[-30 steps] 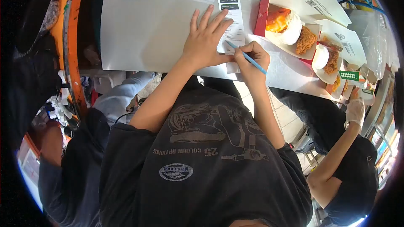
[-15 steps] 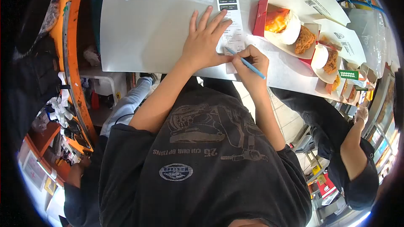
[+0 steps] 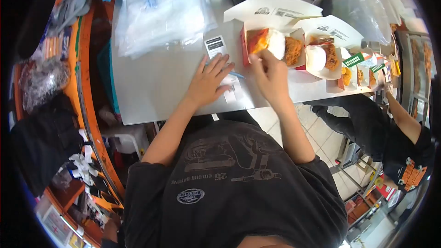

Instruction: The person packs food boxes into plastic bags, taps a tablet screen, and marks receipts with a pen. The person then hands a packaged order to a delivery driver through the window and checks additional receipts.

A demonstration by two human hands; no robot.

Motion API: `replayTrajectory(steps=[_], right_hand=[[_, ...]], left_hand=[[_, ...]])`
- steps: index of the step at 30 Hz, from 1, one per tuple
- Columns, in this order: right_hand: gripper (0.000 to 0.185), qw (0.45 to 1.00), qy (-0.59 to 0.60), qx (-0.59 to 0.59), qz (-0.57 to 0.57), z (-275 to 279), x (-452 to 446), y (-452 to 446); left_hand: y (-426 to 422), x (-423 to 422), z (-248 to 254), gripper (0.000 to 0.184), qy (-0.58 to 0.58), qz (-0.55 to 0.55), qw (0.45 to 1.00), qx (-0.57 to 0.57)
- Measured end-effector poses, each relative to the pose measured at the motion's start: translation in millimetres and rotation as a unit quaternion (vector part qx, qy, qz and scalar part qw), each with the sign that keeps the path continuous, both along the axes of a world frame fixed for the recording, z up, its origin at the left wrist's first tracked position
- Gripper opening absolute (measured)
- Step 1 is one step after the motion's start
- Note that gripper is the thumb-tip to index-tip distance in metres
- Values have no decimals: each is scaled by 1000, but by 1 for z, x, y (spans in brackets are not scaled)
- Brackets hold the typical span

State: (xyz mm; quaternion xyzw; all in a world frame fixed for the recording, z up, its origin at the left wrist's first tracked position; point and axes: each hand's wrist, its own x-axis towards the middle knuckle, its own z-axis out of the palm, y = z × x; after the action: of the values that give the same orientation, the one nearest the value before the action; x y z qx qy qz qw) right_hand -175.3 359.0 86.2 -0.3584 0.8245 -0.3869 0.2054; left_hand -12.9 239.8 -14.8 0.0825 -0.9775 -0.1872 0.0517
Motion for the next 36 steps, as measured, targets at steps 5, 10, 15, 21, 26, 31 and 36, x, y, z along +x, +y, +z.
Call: replayTrajectory(steps=[5,10,15,21,26,31,36], right_hand=[[28,984,89,-9,-152,-23,-42,53],[27,951,174,85,-240,-40,-53,69],[34,975,8,-21,-219,-67,-42,88],[47,992,-119,38,-32,-67,20,112],[38,975,199,-79,-64,-3,-13,66],[24,975,117,-166,88,5,-40,16],[24,972,50,-206,102,2,-43,11]], left_hand=[[-46,-52,34,55,179,92,979,-26],[15,-89,45,30,-21,245,945,215],[48,-40,79,26,43,184,954,234],[47,61,68,26,-9,243,933,265],[9,57,93,25,112,333,933,78],[-44,-7,97,21,299,178,933,95],[-47,-12,99,14,309,116,916,228]])
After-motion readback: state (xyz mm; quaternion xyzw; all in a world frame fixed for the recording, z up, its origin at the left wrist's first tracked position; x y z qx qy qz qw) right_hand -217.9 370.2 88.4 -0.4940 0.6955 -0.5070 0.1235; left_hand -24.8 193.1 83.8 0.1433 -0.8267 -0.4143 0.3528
